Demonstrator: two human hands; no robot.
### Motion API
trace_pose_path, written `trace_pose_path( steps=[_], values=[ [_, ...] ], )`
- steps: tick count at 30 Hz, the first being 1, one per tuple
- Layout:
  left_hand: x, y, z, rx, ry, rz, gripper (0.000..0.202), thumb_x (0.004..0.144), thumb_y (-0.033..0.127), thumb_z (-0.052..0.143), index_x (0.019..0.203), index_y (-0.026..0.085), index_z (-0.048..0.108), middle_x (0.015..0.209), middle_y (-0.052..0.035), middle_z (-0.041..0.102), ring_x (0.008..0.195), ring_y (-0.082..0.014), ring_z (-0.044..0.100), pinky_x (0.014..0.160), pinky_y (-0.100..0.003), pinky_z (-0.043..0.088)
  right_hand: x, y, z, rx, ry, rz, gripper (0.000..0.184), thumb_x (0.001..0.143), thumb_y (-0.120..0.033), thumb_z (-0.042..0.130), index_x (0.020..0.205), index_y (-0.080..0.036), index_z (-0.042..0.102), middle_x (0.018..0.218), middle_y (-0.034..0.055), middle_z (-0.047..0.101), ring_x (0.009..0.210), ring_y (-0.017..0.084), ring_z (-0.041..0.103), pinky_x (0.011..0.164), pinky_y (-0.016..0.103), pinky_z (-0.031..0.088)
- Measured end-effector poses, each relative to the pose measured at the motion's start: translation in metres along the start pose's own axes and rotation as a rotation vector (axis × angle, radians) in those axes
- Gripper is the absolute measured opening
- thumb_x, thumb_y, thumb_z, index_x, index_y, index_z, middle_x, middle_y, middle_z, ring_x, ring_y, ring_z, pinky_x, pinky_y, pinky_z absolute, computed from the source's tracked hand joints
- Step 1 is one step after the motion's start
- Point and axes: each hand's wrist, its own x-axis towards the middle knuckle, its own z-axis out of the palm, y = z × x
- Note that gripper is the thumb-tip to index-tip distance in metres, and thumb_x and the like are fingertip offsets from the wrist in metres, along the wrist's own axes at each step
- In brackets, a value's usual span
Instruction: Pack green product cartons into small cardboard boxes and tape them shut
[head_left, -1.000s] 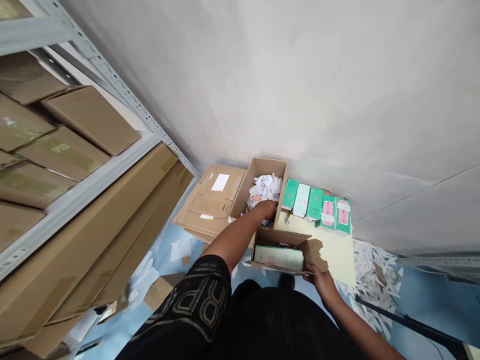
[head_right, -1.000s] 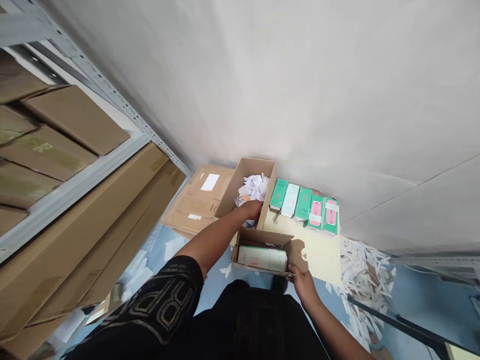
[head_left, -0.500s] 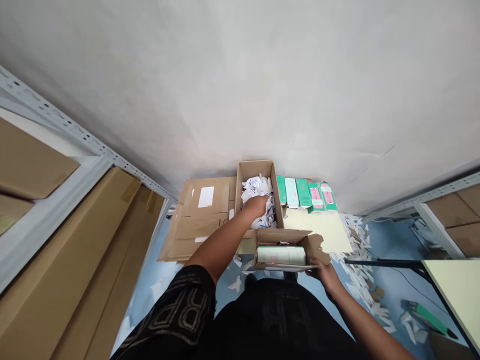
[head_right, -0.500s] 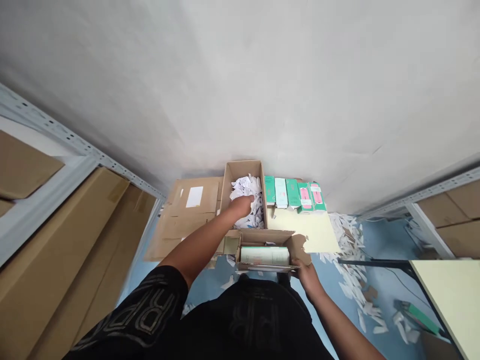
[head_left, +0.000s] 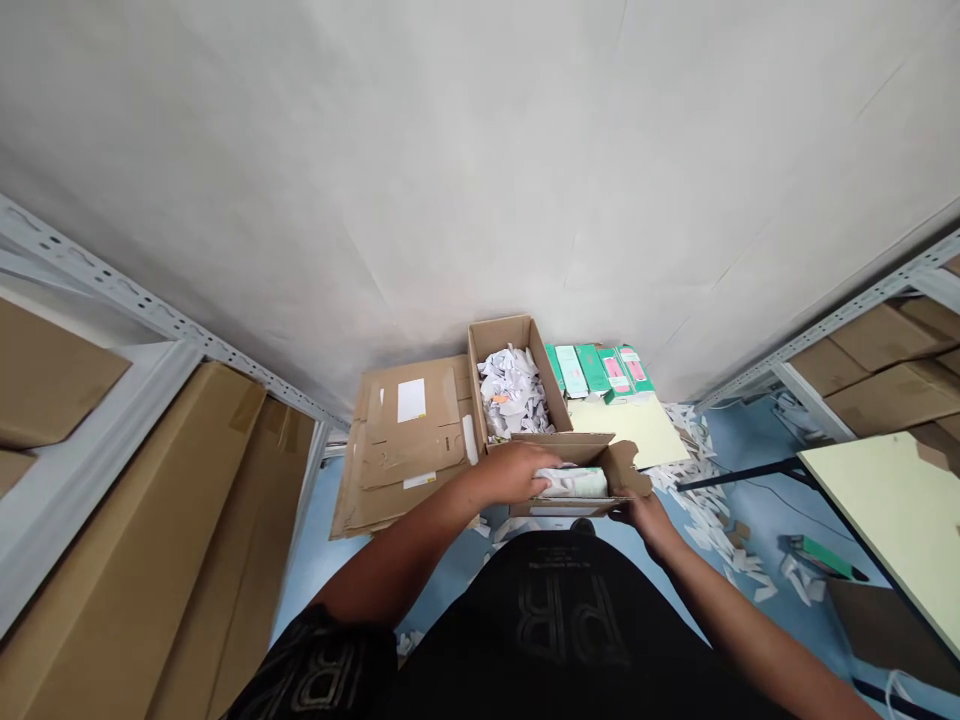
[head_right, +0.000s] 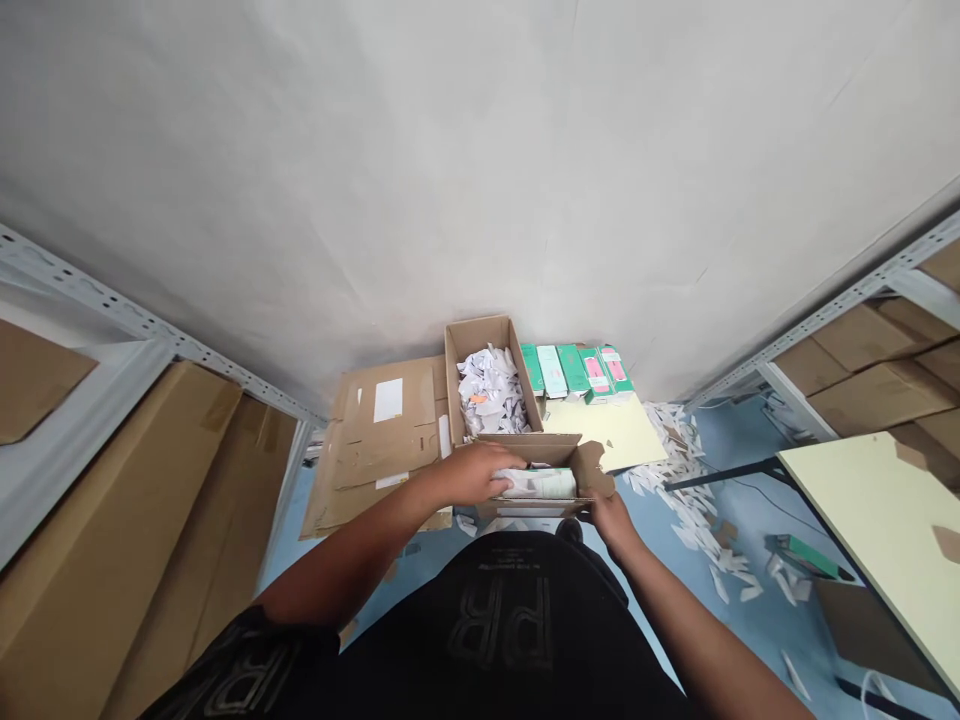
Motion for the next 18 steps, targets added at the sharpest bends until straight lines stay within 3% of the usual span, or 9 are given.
trace_pose_path(
  steps=[3, 6, 9, 11, 13, 15, 18],
  values=[
    [-0.001, 0.002, 0.003, -0.030, 0.106, 0.004, 0.035, 0.092, 0.030, 0.062, 0.126, 0.028, 0.071, 0.134, -0.0069, 0.069, 0.131, -0.0279, 0.058, 0.115, -0.045, 0.043, -0.008, 0.000, -0.009, 0.019, 0.032, 0.008, 0.035, 0.065, -0.036, 0.071, 0.096, -0.018, 0.068, 0.093, 0.0109, 0.075, 0.087, 0.032, 0.071, 0.071, 0.043, 0.061],
    [0.001, 0.010, 0.006, -0.082, 0.359, -0.081, 0.033, 0.095, 0.035, 0.059, 0.125, 0.028, 0.069, 0.146, -0.0076, 0.060, 0.139, -0.0271, 0.052, 0.120, -0.046, 0.040, -0.018, -0.002, -0.031, 0.059, 0.091, 0.029, 0.036, 0.066, -0.035, 0.071, 0.097, -0.018, 0.068, 0.092, 0.0108, 0.076, 0.084, 0.031, 0.071, 0.070, 0.042, 0.062],
    [0.012, 0.019, 0.022, -0.170, 0.556, -0.154, 0.040, 0.096, 0.039, 0.058, 0.133, 0.026, 0.062, 0.150, -0.0093, 0.054, 0.142, -0.0279, 0.048, 0.119, -0.046, 0.041, -0.024, -0.002, -0.063, 0.121, 0.191, 0.034, 0.035, 0.064, -0.036, 0.073, 0.095, -0.021, 0.069, 0.090, 0.0086, 0.076, 0.083, 0.030, 0.071, 0.067, 0.040, 0.063],
    [0.028, 0.023, 0.043, -0.298, 0.506, -0.173, 0.053, 0.096, 0.042, 0.057, 0.147, 0.025, 0.051, 0.154, -0.0113, 0.050, 0.143, -0.0295, 0.047, 0.114, -0.046, 0.046, -0.026, -0.002, -0.085, 0.170, 0.254, 0.004, 0.037, 0.064, -0.037, 0.073, 0.098, -0.022, 0.069, 0.091, 0.0068, 0.076, 0.085, 0.029, 0.071, 0.066, 0.039, 0.063],
    [0.049, 0.026, 0.070, -0.413, 0.348, -0.161, 0.067, 0.096, 0.046, 0.057, 0.157, 0.025, 0.037, 0.159, -0.0132, 0.045, 0.146, -0.0314, 0.044, 0.113, -0.046, 0.048, -0.025, -0.001, -0.108, 0.210, 0.306, -0.010, 0.037, 0.064, -0.038, 0.073, 0.098, -0.022, 0.069, 0.092, 0.0068, 0.076, 0.085, 0.029, 0.071, 0.066, 0.038, 0.063],
    [0.076, 0.031, 0.100, -0.417, 0.228, -0.127, 0.079, 0.093, 0.049, 0.063, 0.161, 0.026, 0.030, 0.165, -0.0131, 0.036, 0.152, -0.0330, 0.036, 0.120, -0.048, 0.040, -0.021, 0.002, -0.133, 0.234, 0.338, 0.003, 0.037, 0.065, -0.039, 0.072, 0.098, -0.021, 0.070, 0.092, 0.0079, 0.076, 0.083, 0.028, 0.070, 0.066, 0.038, 0.062],
    [0.128, 0.047, 0.142, -0.327, 0.189, -0.123, 0.093, 0.085, 0.048, 0.074, 0.163, 0.027, 0.026, 0.169, -0.0119, 0.027, 0.156, -0.0343, 0.026, 0.127, -0.051, 0.026, -0.011, 0.014, -0.182, 0.233, 0.381, 0.008, 0.036, 0.067, -0.041, 0.071, 0.097, -0.020, 0.071, 0.092, 0.0081, 0.076, 0.082, 0.028, 0.070, 0.065, 0.037, 0.060]
  ],
)
